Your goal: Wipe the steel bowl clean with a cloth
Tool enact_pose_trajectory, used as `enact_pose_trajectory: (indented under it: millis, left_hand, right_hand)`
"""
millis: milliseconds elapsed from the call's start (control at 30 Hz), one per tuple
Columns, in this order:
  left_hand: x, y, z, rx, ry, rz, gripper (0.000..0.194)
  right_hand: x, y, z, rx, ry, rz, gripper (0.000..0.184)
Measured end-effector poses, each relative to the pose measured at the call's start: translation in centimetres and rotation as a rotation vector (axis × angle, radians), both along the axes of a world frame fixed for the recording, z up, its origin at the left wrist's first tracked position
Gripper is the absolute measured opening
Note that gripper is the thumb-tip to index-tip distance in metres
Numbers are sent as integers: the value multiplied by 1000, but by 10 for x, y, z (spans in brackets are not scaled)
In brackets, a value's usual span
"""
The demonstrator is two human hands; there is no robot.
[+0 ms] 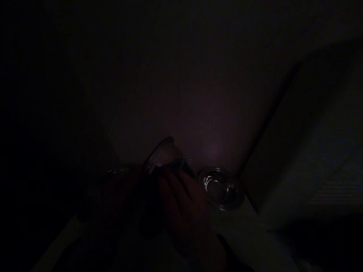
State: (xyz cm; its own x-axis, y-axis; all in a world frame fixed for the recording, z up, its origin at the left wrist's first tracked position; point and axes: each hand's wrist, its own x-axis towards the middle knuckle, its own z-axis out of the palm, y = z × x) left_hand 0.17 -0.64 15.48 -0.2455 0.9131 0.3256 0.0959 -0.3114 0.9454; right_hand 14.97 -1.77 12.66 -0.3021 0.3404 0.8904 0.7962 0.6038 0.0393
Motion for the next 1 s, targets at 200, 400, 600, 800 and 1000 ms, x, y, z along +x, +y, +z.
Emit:
enact_pose_trajectory:
  millis: [200, 400, 600, 800, 1000]
  left_hand:
    - [2, 2, 0, -37, 11, -11, 36]
    - [4, -1, 1, -171, 48, 35, 31]
    - [1, 2, 3, -192, 70, 41, 34]
    - [3, 2, 6, -325, 77, -59, 40]
    - [2, 1, 7, -319, 103, -32, 35]
  right_hand:
    - [0, 0, 1, -6, -4, 56, 32]
    - [6, 4, 7, -66, 20, -12, 34]
    - [-4, -1, 2, 17, -37, 37, 29]
    - [7, 7, 7, -94, 12, -25, 33]
    - [-4, 1, 5, 14, -44, 57, 28]
